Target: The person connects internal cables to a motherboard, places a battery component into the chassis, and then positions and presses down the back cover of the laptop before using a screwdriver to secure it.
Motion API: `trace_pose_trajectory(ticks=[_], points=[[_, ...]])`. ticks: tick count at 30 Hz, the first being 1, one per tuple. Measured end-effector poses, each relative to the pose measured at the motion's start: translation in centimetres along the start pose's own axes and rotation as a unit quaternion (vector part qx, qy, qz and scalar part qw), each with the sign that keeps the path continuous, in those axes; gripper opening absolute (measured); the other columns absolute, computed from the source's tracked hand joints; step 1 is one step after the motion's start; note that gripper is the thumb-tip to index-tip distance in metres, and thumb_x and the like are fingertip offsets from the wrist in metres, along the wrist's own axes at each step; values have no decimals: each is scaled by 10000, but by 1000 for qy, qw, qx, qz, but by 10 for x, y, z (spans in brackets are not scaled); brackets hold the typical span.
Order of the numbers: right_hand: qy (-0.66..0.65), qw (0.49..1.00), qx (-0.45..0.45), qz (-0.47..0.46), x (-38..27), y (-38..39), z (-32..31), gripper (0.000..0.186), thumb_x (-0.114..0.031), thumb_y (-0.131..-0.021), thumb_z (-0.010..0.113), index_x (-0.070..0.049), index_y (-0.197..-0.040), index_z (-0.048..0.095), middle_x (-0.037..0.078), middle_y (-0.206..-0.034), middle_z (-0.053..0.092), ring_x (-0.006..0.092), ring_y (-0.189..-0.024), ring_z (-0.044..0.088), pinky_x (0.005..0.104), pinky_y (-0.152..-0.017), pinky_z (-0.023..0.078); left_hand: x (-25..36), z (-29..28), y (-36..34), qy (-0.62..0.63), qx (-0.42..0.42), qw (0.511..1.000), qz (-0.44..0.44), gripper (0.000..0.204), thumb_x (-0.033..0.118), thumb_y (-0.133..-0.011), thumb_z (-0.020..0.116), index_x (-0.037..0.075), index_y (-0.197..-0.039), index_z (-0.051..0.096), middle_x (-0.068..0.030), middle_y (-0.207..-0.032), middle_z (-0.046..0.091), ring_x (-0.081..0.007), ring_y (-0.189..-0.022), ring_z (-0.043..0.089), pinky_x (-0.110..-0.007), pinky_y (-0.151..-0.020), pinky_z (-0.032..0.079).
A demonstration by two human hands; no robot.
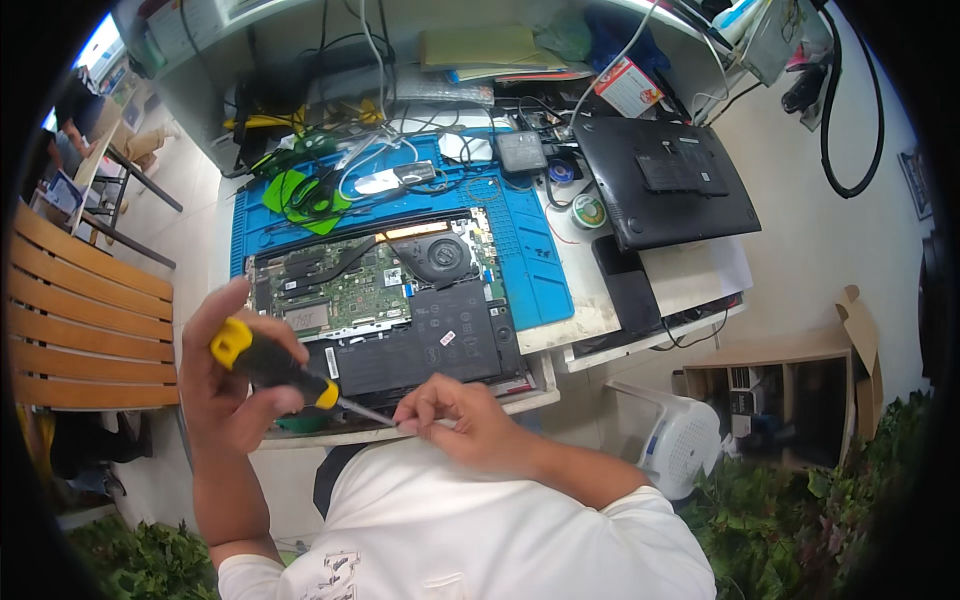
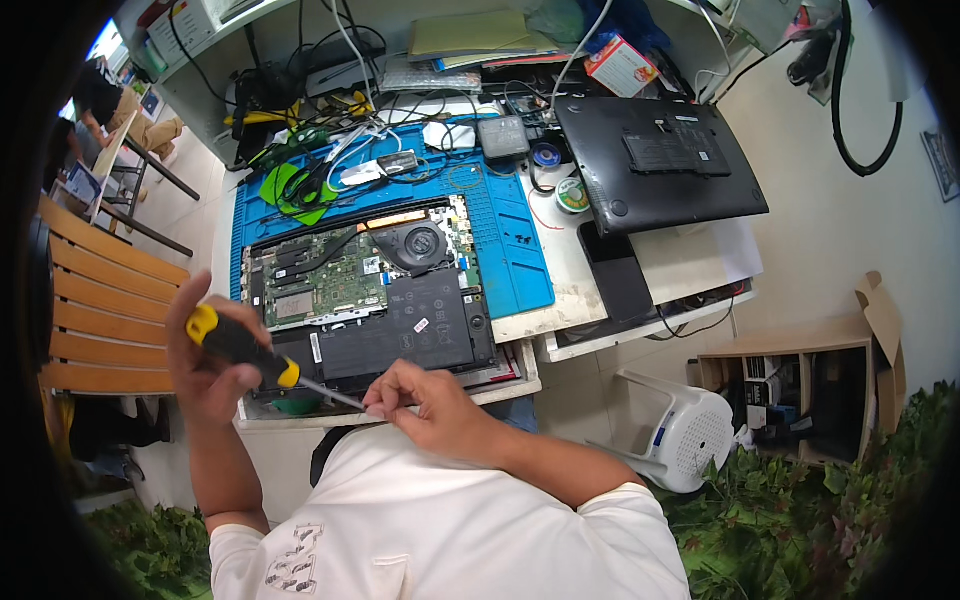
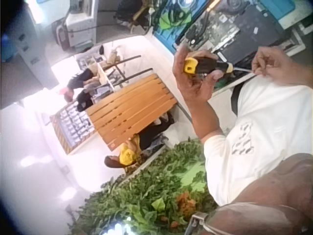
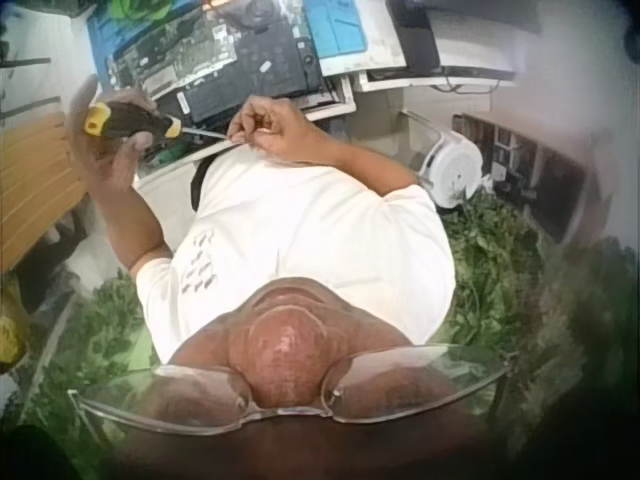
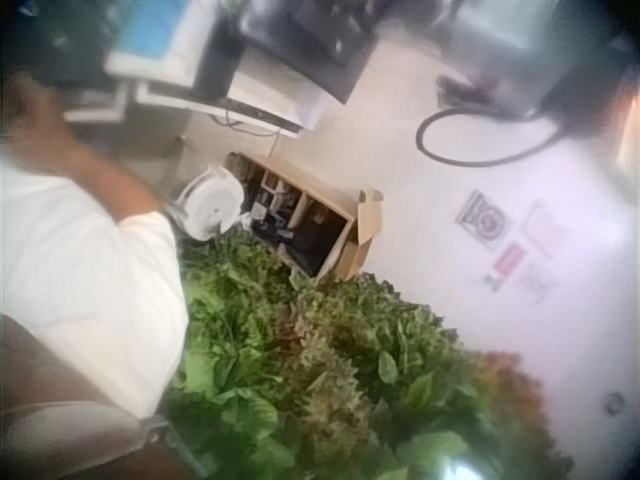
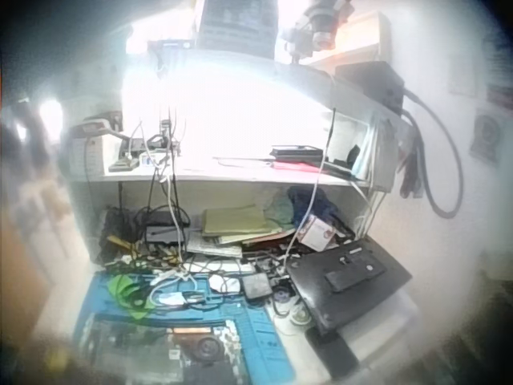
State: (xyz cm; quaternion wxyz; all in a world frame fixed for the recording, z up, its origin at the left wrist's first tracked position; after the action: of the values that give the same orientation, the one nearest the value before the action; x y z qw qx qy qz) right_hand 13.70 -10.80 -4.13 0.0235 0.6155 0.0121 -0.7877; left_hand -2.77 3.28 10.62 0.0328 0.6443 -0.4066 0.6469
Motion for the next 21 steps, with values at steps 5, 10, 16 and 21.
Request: trace_pose_trajectory(ticks=[5, 10, 16, 21], points=[[-86, 987, -44, 128, 17, 8, 20, 239, 88, -1024, 720, -40, -983, 521, 142, -1143, 737, 142, -1138, 699, 335, -977, 589, 12, -1, 12, -23, 0, 999, -34, 1006, 149, -801, 1013, -20, -1629, 467, -135, -1030, 762, -194, -951, 747, -316, -860, 577], [44, 999, -6, 13, -2, 2, 20, 244, 71, -965, 794, -29, -919, 577, 133, -1092, 775, 219, -1063, 776, 384, -885, 642, 21, -9, 22, -86, 10, 996, -16, 968, 86, -803, 1008, -60, -1603, 485, -133, -1054, 767, -180, -970, 756, -289, -866, 574], [226, 959, -32, -168, -49, -21, 32, 202, 99, -901, 805, -6, -948, 639, 137, -957, 743, 272, -975, 773, 373, -817, 631, 28, -27, 25, -128, 60, 990, -23, 909, 72, -834, 969, -60, -1599, 496, -118, -1051, 768, -172, -974, 754, -308, -929, 567], [239, 956, -14, -169, -47, -31, 30, 160, 52, -915, 779, -23, -989, 657, 117, -926, 701, 293, -859, 703, 410, -726, 584, 22, -42, 33, -133, 126, 982, -39, 911, 120, -862, 952, -48, -1625, 484, -87, -1013, 741, -157, -958, 702, -309, -954, 528]])
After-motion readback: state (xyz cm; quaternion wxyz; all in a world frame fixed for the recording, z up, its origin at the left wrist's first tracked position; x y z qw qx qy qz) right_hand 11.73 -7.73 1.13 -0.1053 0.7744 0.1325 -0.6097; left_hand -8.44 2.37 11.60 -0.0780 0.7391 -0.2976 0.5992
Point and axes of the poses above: each hand's wrist, its own y-axis away from the middle knuckle, its own z-axis out of the palm, x = y × z, the point moved 10 cm from there along -y, towards the middle knuckle
